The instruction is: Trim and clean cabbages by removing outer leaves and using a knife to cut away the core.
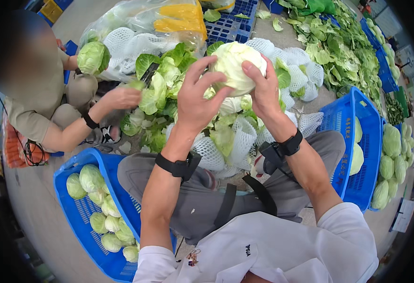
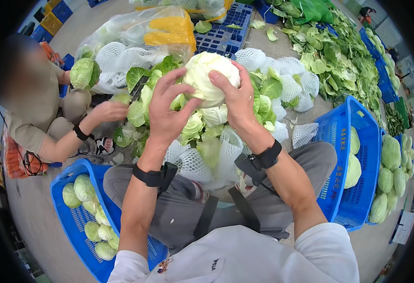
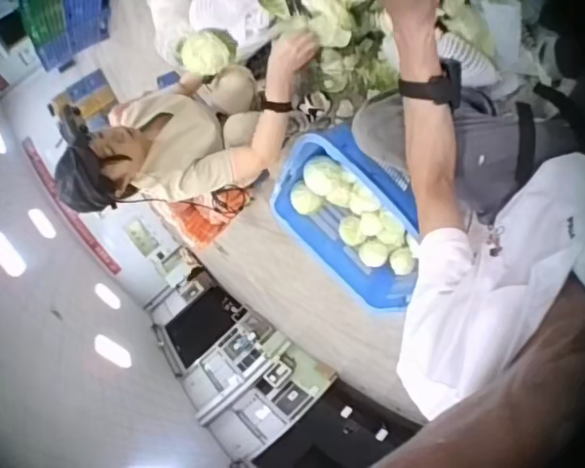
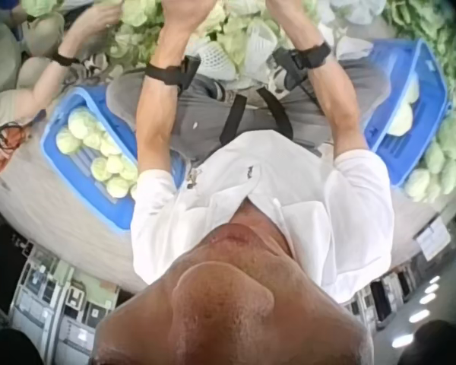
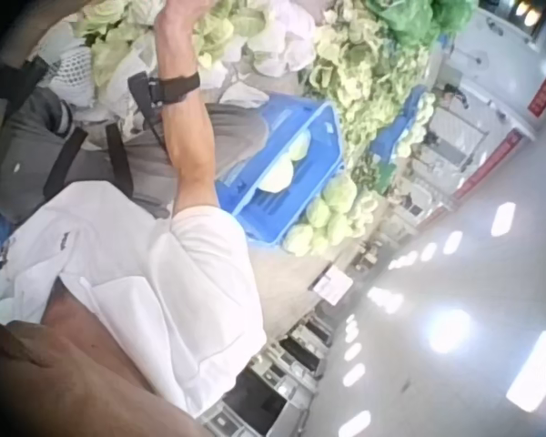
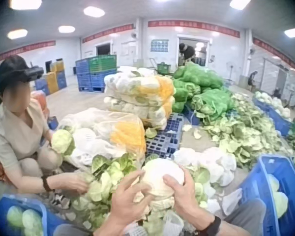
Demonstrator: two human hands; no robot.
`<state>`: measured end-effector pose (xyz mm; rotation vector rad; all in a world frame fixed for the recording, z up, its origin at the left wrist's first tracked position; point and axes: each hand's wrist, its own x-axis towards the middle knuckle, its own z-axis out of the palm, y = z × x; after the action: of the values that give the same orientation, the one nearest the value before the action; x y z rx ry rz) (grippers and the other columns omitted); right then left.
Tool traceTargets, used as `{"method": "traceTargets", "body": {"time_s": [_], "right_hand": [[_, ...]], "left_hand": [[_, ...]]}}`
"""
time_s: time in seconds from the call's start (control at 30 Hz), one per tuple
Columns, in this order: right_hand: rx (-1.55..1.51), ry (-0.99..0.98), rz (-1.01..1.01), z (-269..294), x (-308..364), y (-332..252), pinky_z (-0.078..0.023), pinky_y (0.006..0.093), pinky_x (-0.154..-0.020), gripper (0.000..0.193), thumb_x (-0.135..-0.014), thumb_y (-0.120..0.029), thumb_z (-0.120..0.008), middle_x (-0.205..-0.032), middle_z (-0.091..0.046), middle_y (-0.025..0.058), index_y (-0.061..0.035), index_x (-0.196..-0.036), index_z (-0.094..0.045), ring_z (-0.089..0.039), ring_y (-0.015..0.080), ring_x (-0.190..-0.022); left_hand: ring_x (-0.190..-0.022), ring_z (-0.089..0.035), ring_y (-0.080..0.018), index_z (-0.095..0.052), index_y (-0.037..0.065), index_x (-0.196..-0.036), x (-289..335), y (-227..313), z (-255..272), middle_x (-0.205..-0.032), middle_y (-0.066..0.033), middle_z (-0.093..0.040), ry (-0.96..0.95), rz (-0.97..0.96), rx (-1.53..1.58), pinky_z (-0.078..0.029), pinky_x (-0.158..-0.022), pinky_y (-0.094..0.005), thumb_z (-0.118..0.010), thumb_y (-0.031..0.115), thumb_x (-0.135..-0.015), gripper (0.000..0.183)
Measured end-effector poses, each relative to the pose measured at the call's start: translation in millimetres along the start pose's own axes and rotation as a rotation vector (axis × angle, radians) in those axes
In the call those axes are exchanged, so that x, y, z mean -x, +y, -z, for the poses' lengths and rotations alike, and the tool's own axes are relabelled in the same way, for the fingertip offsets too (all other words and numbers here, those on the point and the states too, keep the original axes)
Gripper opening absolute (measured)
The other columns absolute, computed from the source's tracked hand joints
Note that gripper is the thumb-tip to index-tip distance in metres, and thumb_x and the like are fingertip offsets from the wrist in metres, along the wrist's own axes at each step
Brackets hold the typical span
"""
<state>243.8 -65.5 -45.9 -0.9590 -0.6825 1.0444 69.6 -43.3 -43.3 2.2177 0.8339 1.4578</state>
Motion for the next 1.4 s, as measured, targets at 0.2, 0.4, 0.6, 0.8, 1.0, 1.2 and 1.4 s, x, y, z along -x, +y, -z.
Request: {"method": "traceTargets", "body": {"time_s": [0.2,0.4,0.6,0.8,1.0,1.2,1.4], "right_hand": [[-0.099,-0.140,-0.156,17,-11,-4,-0.056,0.0407,-0.096,0.072,-0.089,-0.040,-0.072,-0.132,-0.060,0.0169,0.0000,-0.142,-0.043,-0.063,0.0280,-0.118],[-0.429,-0.240,-0.433,30,-14,-6,-0.053,0.0580,-0.100,0.087,-0.093,-0.067,-0.047,-0.149,-0.047,0.0228,-0.0039,-0.152,-0.036,-0.056,0.0379,-0.130],[-0.898,-0.449,-0.723,50,-22,17,-0.055,0.0600,-0.096,0.096,-0.090,-0.077,-0.038,-0.151,-0.040,0.0306,-0.0080,-0.156,-0.031,-0.052,0.0483,-0.131],[-0.514,-0.582,-0.348,46,-29,6,-0.048,0.0551,-0.108,0.102,-0.083,-0.061,-0.069,-0.156,-0.035,0.0272,-0.0067,-0.158,-0.026,-0.046,0.0393,-0.139],[0.312,-0.702,0.355,-18,-15,-31,-0.037,0.0423,-0.116,0.145,-0.051,-0.015,-0.100,-0.153,-0.042,0.0201,-0.0130,-0.163,-0.007,-0.046,0.0302,-0.140],[0.516,-0.774,0.173,-27,-10,-43,-0.038,0.0510,-0.114,0.146,-0.055,-0.032,-0.099,-0.161,-0.027,0.0255,-0.0134,-0.164,-0.004,-0.039,0.0408,-0.144],[0.164,-0.676,-0.366,-44,3,-42,-0.048,0.0469,-0.105,0.129,-0.066,-0.033,-0.096,-0.154,-0.036,0.0279,-0.0078,-0.162,-0.012,-0.052,0.0354,-0.133]], "left_hand": [[-0.104,-0.067,-0.0210,-0.063,0.003,-0.091,7,-10,-2,-0.114,-0.0114,-0.068,0.163,0.200,0.295,-0.057,-0.081,-0.0280,-0.072,-0.006,-0.079,0.017],[-0.099,-0.062,-0.0125,-0.060,0.003,-0.094,7,-51,17,-0.105,-0.0087,-0.068,0.412,0.460,0.460,-0.049,-0.088,-0.0270,-0.064,-0.011,-0.083,0.018],[-0.116,-0.059,-0.0261,-0.058,0.003,-0.124,21,-72,18,-0.124,-0.0173,-0.060,0.182,0.647,0.031,-0.046,-0.101,-0.0385,-0.065,0.018,-0.087,0.040],[-0.136,-0.050,-0.0340,-0.029,0.008,-0.157,7,-19,15,-0.154,-0.0196,-0.041,-0.226,1.012,0.881,-0.045,-0.108,-0.0534,-0.054,0.067,-0.094,0.089],[-0.138,-0.049,-0.0270,-0.023,0.009,-0.157,12,-2,22,-0.151,-0.0125,-0.046,-0.173,0.774,1.523,-0.046,-0.111,-0.0457,-0.070,0.063,-0.086,0.101],[-0.136,-0.049,-0.0272,-0.028,0.009,-0.154,13,-8,51,-0.149,-0.0115,-0.045,0.043,0.549,1.196,-0.045,-0.112,-0.0428,-0.090,0.029,-0.069,0.107],[-0.141,-0.042,-0.0286,-0.021,0.011,-0.157,11,8,69,-0.155,-0.0118,-0.035,0.052,0.151,0.295,-0.041,-0.115,-0.0436,-0.099,0.023,-0.058,0.127]]}}
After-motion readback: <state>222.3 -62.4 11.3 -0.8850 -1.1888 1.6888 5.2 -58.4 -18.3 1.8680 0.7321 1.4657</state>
